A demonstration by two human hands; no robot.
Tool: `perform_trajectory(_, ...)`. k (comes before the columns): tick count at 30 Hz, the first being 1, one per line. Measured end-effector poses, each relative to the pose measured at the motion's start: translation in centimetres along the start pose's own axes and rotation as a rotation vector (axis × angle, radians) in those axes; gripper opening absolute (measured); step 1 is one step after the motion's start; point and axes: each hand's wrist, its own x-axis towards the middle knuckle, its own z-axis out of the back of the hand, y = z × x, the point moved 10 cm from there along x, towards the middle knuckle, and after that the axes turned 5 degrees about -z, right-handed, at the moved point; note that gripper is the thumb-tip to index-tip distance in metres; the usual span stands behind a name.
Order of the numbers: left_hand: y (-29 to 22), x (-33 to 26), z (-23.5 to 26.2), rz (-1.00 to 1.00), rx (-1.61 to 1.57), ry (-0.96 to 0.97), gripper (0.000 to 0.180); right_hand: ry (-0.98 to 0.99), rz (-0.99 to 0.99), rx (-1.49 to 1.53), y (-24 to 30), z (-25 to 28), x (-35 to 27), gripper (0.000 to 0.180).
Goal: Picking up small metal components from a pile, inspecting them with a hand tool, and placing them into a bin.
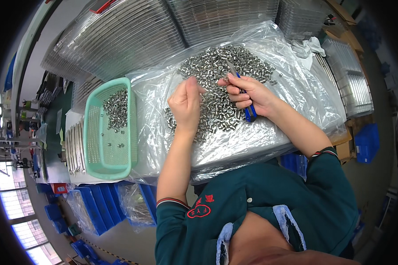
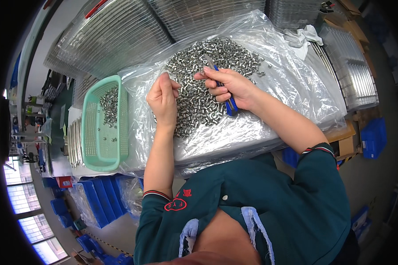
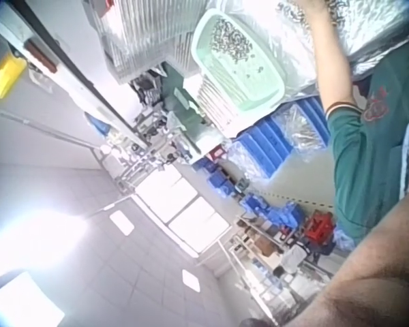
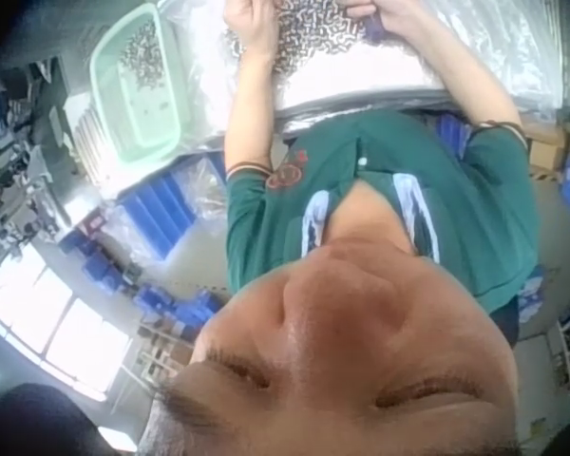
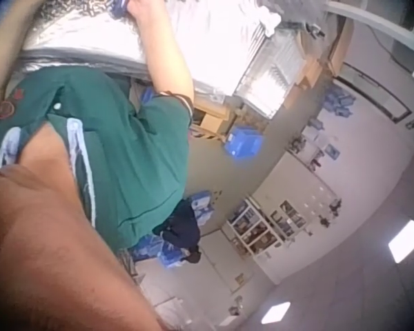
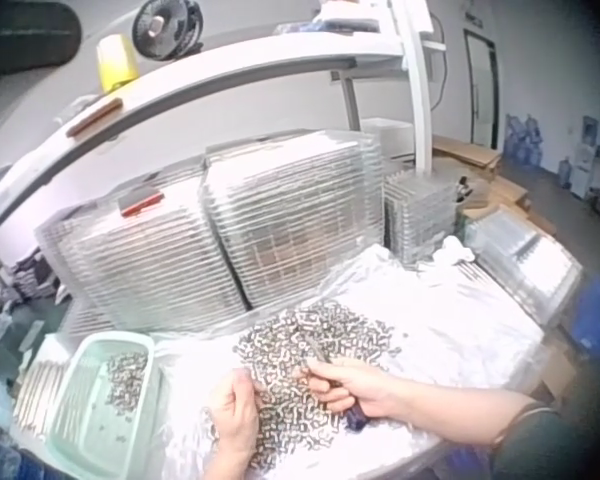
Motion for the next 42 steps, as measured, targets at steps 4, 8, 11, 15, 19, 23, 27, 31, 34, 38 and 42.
perform_trajectory(4, -3.5, 0.6, 0.4, -0.297, 0.007, -0.236, 0.016, 0.000, -0.006, -0.014, -0.1, -0.2, 0.1, 0.030)
perform_trajectory(8, -5.6, 0.2, -2.0, -0.457, 0.175, -0.060, 0.018, -0.013, 0.003, 0.003, 0.0, 0.0, -0.1, 0.022)
perform_trajectory(11, -5.8, -0.1, -2.7, -0.542, 0.269, -0.017, 0.019, -0.017, -0.009, -0.006, -0.1, 0.1, 0.0, 0.017)
perform_trajectory(15, -5.3, -0.1, -2.9, -0.529, 0.243, -0.013, 0.019, -0.018, -0.013, -0.033, -0.2, 0.1, 0.0, 0.018)
perform_trajectory(19, -5.3, 0.0, -2.6, -0.501, 0.228, -0.032, 0.017, -0.024, 0.004, -0.022, -0.1, 0.2, 0.1, 0.017)
perform_trajectory(23, -5.2, 0.1, -2.7, -0.472, 0.189, -0.015, 0.015, -0.033, 0.010, -0.027, 0.0, 0.3, 0.0, 0.016)
perform_trajectory(27, -4.9, 0.1, -2.8, -0.434, 0.150, -0.003, 0.015, -0.040, 0.007, -0.025, 0.0, 0.2, 0.0, 0.016)
perform_trajectory(31, -4.4, 0.3, -3.0, -0.364, 0.079, 0.026, 0.016, -0.045, 0.007, -0.034, -0.1, 0.4, 0.0, 0.016)
perform_trajectory(34, -4.0, 0.3, -3.1, -0.320, 0.043, 0.043, 0.015, -0.047, 0.007, -0.046, 0.0, 0.3, 0.0, 0.016)
perform_trajectory(38, -3.5, 0.5, -3.2, -0.271, -0.007, 0.054, 0.017, -0.057, 0.002, -0.062, 0.0, 0.4, -0.1, 0.016)
perform_trajectory(42, -2.6, 0.6, -3.5, -0.245, -0.088, 0.087, 0.021, -0.051, 0.013, -0.094, 0.1, 0.2, -0.2, 0.018)
